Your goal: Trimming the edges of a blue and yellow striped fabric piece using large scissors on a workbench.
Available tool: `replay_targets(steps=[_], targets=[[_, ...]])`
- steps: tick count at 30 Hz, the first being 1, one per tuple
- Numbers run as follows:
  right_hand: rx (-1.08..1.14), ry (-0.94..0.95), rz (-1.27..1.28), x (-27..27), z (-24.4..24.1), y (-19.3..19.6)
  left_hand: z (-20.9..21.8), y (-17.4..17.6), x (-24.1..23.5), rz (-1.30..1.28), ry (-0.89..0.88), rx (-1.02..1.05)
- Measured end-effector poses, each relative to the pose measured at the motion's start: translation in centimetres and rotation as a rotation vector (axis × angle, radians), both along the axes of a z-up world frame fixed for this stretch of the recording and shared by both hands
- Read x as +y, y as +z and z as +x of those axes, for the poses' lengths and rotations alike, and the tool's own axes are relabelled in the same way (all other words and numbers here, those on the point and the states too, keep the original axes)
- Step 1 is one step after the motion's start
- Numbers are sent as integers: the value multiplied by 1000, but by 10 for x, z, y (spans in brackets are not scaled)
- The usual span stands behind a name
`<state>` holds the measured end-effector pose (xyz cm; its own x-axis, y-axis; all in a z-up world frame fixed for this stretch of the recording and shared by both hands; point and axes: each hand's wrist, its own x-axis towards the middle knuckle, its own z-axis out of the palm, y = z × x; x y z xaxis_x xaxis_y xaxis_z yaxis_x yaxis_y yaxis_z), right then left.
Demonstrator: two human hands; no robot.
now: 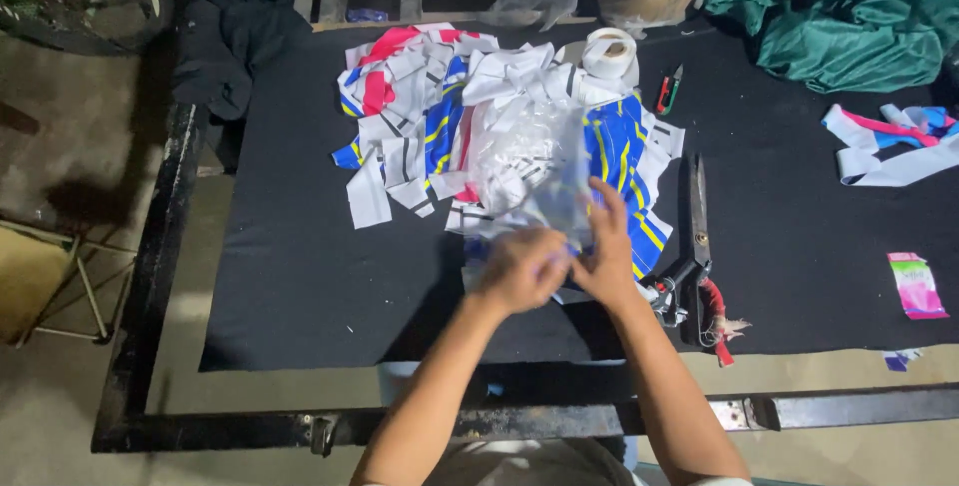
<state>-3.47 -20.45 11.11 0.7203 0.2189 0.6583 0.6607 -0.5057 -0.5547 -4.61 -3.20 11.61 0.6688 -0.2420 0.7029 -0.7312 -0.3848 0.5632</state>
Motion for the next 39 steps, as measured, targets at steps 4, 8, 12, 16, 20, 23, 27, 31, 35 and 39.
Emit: replay_targets(steps=[4,8,12,16,20,23,27,31,35,39], targets=[[-16,5,-187,-15,2,-10,0,-29,-14,-28,-59,-95],[161,-346,-293,-32,9,-23,3,-49,14,-119,75,-96],[47,-673,-100,-45,11,-22,6,-58,64,-332,249,-80],[-27,-646,206,-62,12,2,-13,-6,102,-109,527,-198],[-21,-570,432,-86,20,-8,-34,40,99,111,201,85],[-145,-581,419,-87,31,35,-32,84,101,193,-97,109],[-448,-550,615,-77,63,110,-29,120,105,251,-192,85],[-742,-149,469,-65,94,174,-16,152,111,188,-216,91],[-771,-325,432,-34,147,228,29,158,128,114,-56,121],[-397,-521,321,-107,301,122,99,176,137,-33,197,244]])
